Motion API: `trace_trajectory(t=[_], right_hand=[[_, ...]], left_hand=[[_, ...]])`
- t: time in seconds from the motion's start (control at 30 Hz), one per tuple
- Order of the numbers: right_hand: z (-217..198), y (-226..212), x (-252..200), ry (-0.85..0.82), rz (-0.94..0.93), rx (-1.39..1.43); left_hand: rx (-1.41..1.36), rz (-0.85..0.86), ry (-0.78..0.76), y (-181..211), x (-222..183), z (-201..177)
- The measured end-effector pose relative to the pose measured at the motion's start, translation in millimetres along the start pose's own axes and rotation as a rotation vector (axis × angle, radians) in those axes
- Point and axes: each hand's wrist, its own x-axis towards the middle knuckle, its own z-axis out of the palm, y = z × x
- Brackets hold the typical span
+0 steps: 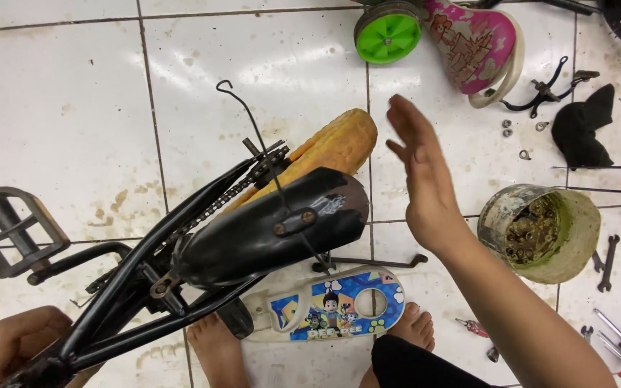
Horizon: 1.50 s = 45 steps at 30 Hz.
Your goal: The person repairs a children's balance bike on the floor, working on the rear wheel and fender area by hand. They reposition the bike frame, handle the colorful seat, align the wheel, and thread and tighten a fastener on the wheel hub with their fingers.
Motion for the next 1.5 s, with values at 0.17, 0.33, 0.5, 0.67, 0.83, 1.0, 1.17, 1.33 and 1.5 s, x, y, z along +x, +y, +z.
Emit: trace_trajectory(t=[0.17, 0.33, 0.5, 0.67, 0.83, 1.0, 1.17, 1.33, 1.5], right_hand=[[14, 1, -7, -0.170, 0.085, 0.072], [5, -4, -5, -0.121, -0.195, 0.061], [7, 4, 0, 0.052, -0.093, -0.029], [16, 6, -3, -0.138, 0.092, -0.047], [1, 12, -12, -0.082, -0.206, -0.006], [-5, 13, -10, -0.022, -0.101, -0.094], [-3, 30, -10, -0.071, 0.108, -0.209], [-7, 39, -13, -0.118, 0.128, -0.105], [-11, 39, -17, -0.122, 0.145, -0.134]], left_hand=[[0.132, -0.043, -0.110, 5, 10, -4], [0.196, -0.103, 0.004, 45, 16, 7], [0.117, -0.218, -0.075, 59, 18, 5], [0.123, -0.287, -0.215, 46, 23, 4], [0.158, -0.347, -0.248, 59, 35, 6], [0.189, -0.402, -0.413, 71, 52, 4], [0.222, -0.387, -0.494, 83, 63, 7], [0.155, -0.281, -0.486, 79, 73, 14], [0.138, -0.262, -0.499, 87, 83, 9]])
